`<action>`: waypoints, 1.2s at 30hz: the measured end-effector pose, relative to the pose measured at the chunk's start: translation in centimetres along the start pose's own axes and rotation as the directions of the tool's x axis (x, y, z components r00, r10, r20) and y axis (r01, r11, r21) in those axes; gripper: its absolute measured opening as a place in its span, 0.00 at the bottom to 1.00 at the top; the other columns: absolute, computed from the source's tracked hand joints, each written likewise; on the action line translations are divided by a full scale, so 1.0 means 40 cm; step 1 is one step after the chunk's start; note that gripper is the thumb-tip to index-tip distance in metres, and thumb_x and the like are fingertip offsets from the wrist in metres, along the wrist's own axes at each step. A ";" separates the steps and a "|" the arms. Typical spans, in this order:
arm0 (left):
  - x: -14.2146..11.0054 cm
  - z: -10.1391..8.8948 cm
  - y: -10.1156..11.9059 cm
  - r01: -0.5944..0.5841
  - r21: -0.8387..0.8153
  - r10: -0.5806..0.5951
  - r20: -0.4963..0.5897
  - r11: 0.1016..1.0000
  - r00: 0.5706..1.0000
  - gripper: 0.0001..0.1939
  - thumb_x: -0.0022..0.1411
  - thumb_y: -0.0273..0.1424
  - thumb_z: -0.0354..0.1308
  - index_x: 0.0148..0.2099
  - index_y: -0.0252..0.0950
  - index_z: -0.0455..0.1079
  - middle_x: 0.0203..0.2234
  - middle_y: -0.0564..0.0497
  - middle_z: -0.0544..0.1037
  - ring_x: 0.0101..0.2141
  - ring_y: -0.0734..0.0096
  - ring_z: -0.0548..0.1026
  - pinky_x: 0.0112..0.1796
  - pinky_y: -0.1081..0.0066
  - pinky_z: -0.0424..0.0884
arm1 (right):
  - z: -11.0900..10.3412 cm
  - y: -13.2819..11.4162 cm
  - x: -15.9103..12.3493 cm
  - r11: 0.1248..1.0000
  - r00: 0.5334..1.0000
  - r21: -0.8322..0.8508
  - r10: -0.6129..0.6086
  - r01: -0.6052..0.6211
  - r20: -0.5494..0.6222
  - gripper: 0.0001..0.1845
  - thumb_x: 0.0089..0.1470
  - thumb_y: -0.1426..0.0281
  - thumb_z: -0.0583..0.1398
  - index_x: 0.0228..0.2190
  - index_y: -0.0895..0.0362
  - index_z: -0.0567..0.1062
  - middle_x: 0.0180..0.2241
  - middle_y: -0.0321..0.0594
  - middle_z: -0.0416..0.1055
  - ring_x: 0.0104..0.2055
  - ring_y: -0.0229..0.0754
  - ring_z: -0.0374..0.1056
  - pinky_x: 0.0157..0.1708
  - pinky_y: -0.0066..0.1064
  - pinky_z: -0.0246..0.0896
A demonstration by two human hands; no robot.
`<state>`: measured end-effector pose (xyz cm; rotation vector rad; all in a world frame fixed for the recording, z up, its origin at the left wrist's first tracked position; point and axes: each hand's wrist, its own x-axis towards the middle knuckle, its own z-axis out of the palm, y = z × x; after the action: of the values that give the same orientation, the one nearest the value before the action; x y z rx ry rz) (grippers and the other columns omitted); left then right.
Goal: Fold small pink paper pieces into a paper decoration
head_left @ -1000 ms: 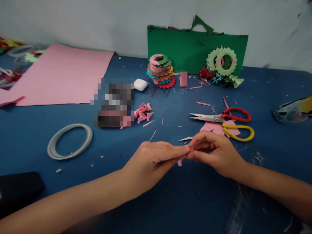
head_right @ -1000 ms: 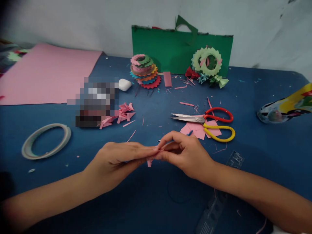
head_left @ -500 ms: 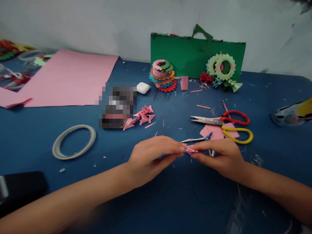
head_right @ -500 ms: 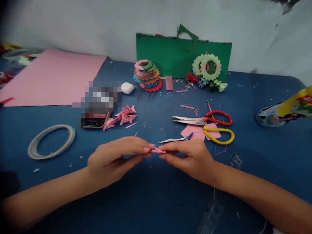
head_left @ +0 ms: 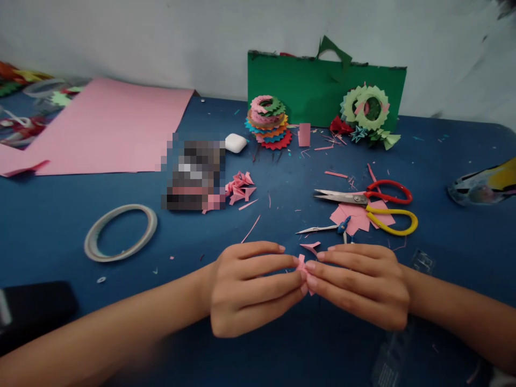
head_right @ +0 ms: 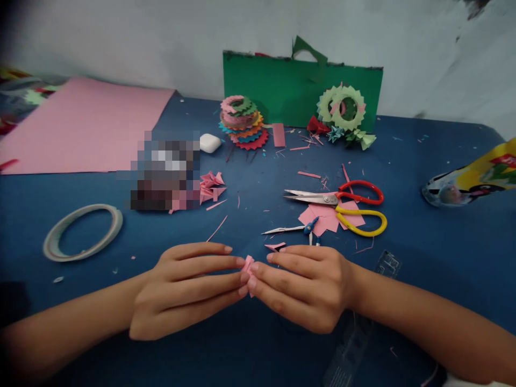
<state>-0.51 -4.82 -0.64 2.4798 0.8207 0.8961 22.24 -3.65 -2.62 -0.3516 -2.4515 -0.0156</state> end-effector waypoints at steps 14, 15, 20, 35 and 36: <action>-0.020 0.026 -0.002 -0.051 0.016 0.053 -0.118 0.999 0.992 0.11 0.58 0.22 0.60 0.37 0.46 0.73 0.31 0.61 0.82 0.37 0.74 0.79 0.48 0.71 0.71 | -0.023 -0.016 0.006 0.982 0.986 0.089 0.166 -0.167 0.023 0.12 0.60 0.76 0.53 0.39 0.56 0.75 0.42 0.33 0.75 0.46 0.34 0.70 0.51 0.27 0.64; -0.019 0.025 -0.001 -0.055 0.012 0.056 -0.121 0.998 0.991 0.11 0.58 0.22 0.60 0.37 0.46 0.73 0.32 0.61 0.82 0.37 0.74 0.79 0.48 0.71 0.71 | -0.025 -0.011 0.009 0.983 0.988 0.102 0.153 -0.155 0.029 0.11 0.60 0.76 0.53 0.38 0.57 0.75 0.42 0.33 0.75 0.45 0.34 0.71 0.51 0.28 0.64; 0.006 -0.004 -0.029 -0.276 0.139 0.283 -0.029 0.951 0.959 0.09 0.57 0.22 0.61 0.31 0.43 0.73 0.30 0.60 0.82 0.33 0.74 0.80 0.44 0.72 0.75 | -0.021 0.015 0.035 0.989 0.999 0.143 0.043 -0.041 -0.010 0.07 0.54 0.78 0.60 0.33 0.56 0.77 0.33 0.30 0.78 0.35 0.32 0.73 0.41 0.23 0.69; 0.026 -0.024 -0.047 -0.421 0.229 0.433 0.001 0.878 0.902 0.05 0.55 0.23 0.63 0.30 0.38 0.73 0.30 0.61 0.81 0.31 0.77 0.79 0.41 0.75 0.76 | -0.018 0.010 0.026 0.987 0.986 0.079 0.144 -0.137 -0.087 0.09 0.58 0.77 0.57 0.32 0.56 0.77 0.35 0.32 0.78 0.38 0.35 0.70 0.43 0.29 0.66; 0.025 -0.025 -0.047 -0.419 0.222 0.430 -0.001 0.881 0.903 0.05 0.55 0.23 0.63 0.30 0.38 0.73 0.29 0.61 0.82 0.31 0.78 0.79 0.41 0.75 0.76 | -0.022 0.010 0.024 0.990 0.989 0.061 0.129 -0.124 -0.078 0.09 0.58 0.77 0.56 0.32 0.55 0.77 0.35 0.31 0.78 0.39 0.35 0.70 0.44 0.29 0.65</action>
<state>-1.29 -2.61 -0.43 2.9067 0.4041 1.0635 22.15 -3.12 -1.39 -0.4720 -2.3397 0.0917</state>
